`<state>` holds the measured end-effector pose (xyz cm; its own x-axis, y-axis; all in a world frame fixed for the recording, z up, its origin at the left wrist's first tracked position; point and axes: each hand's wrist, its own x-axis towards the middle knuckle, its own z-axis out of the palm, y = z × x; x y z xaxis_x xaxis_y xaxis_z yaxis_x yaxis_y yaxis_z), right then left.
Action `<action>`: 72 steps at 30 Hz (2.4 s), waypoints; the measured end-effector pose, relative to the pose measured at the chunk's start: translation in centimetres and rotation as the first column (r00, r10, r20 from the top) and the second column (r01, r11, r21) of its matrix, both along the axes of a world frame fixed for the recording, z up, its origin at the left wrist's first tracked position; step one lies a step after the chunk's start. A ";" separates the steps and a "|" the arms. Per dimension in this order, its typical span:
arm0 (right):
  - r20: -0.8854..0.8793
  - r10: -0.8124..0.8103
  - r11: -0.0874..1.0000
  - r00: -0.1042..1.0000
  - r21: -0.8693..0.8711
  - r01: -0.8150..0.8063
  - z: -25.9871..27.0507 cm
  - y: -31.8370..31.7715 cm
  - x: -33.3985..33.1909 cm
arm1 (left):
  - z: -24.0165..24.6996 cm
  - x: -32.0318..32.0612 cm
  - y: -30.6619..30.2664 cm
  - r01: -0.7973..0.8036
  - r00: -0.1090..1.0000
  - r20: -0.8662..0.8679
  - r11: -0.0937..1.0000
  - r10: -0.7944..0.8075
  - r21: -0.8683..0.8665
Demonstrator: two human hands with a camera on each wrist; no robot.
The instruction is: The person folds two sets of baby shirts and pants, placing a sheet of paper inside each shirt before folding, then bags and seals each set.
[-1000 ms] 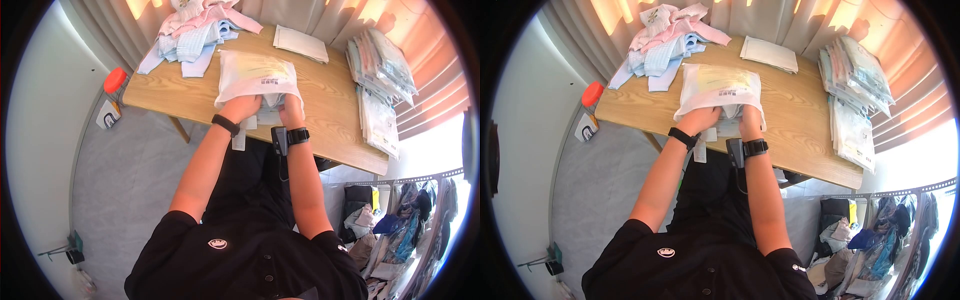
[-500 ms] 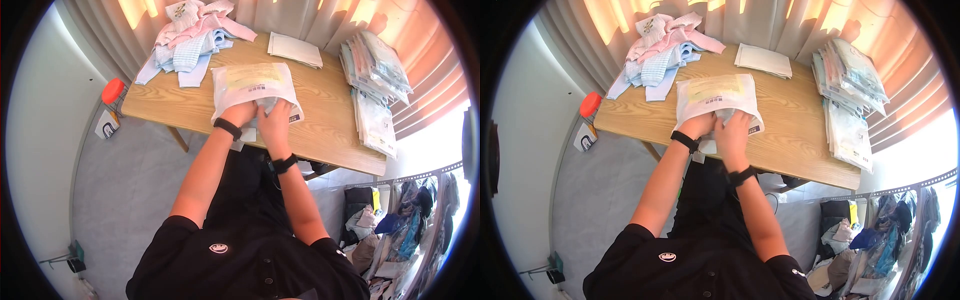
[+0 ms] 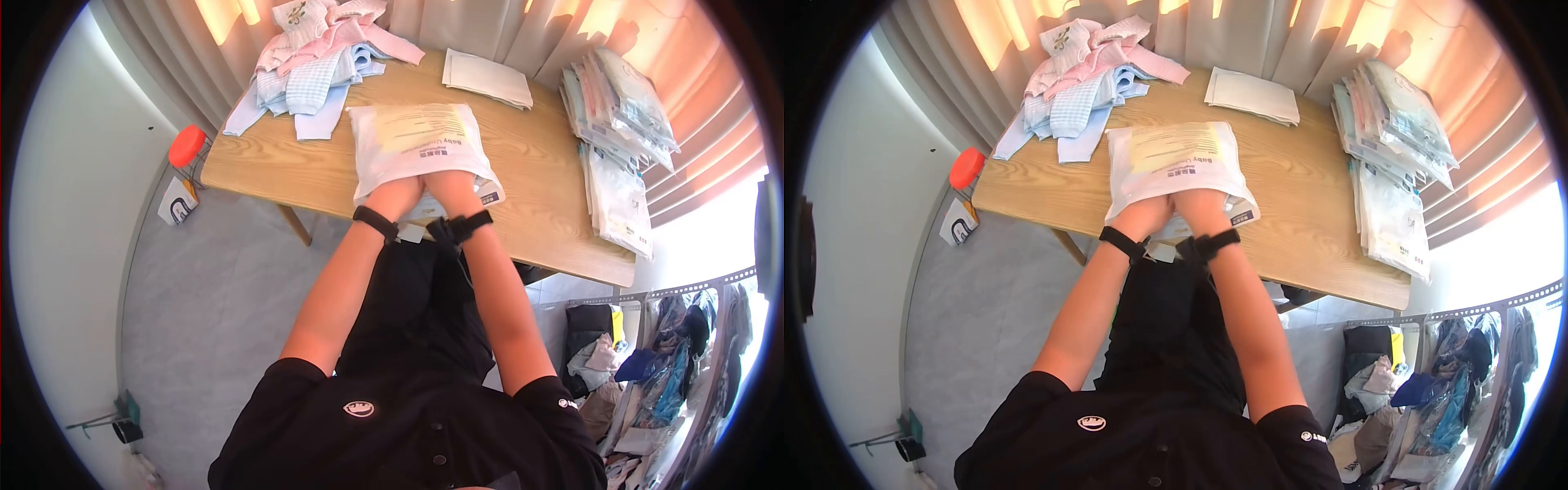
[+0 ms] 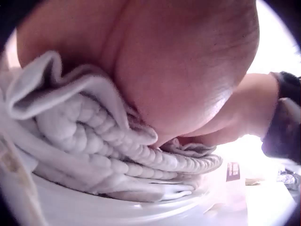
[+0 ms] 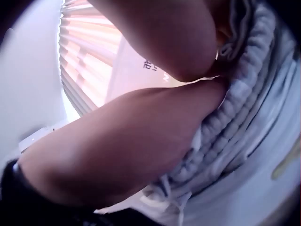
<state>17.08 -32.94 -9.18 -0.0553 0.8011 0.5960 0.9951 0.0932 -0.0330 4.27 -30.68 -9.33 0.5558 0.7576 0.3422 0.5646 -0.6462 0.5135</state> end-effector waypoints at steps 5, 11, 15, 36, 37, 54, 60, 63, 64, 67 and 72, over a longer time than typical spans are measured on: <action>-0.218 -0.046 0.983 0.975 -0.181 0.006 0.8 2.6 3.0 | 1.3 -0.8 -1.1 0.032 0.993 0.112 0.999 -0.032 0.001; -0.369 -0.096 0.938 0.924 -0.343 -0.040 0.7 2.8 4.3 | 0.6 -0.6 -1.6 -0.006 0.986 0.163 0.999 0.015 -0.054; -0.408 0.074 0.997 0.910 0.061 -0.054 0.7 -0.2 1.1 | 1.8 -0.5 -0.9 -0.066 0.918 0.388 0.995 0.089 -0.072; -0.539 -0.063 0.984 0.840 0.106 0.142 1.0 -9.5 -1.7 | 3.2 1.7 0.7 0.148 0.418 0.898 0.965 0.137 -0.216; -0.532 -0.057 0.981 0.845 0.127 0.146 0.7 -9.7 -1.4 | 3.2 1.9 0.5 0.144 0.397 0.908 0.968 0.134 -0.206; -0.358 -0.125 0.992 0.925 -0.013 0.129 1.3 -3.1 3.1 | 0.9 2.8 2.1 -0.134 0.946 0.291 0.990 0.144 -0.054; -0.079 -0.038 0.998 0.996 -0.052 0.034 -0.3 2.1 5.6 | 1.2 2.6 2.1 -0.173 0.961 0.194 0.974 0.199 -0.143; -0.071 -0.021 0.999 0.997 -0.049 0.017 -0.3 3.1 6.3 | 0.3 2.8 2.4 -0.195 0.911 0.353 0.977 0.214 -0.090; -0.100 -0.020 0.999 0.995 -0.046 0.016 -0.1 3.1 6.4 | 0.5 2.9 2.4 -0.212 0.893 0.390 0.974 0.224 -0.074; -0.175 -0.023 1.000 0.984 -0.004 0.023 0.4 2.4 5.6 | 1.2 3.2 2.7 -0.154 0.802 0.563 0.980 0.198 -0.125; -0.245 -0.004 0.998 0.970 0.065 0.021 0.8 1.2 4.4 | 1.7 3.0 1.9 -0.309 0.811 0.511 0.950 0.285 -0.039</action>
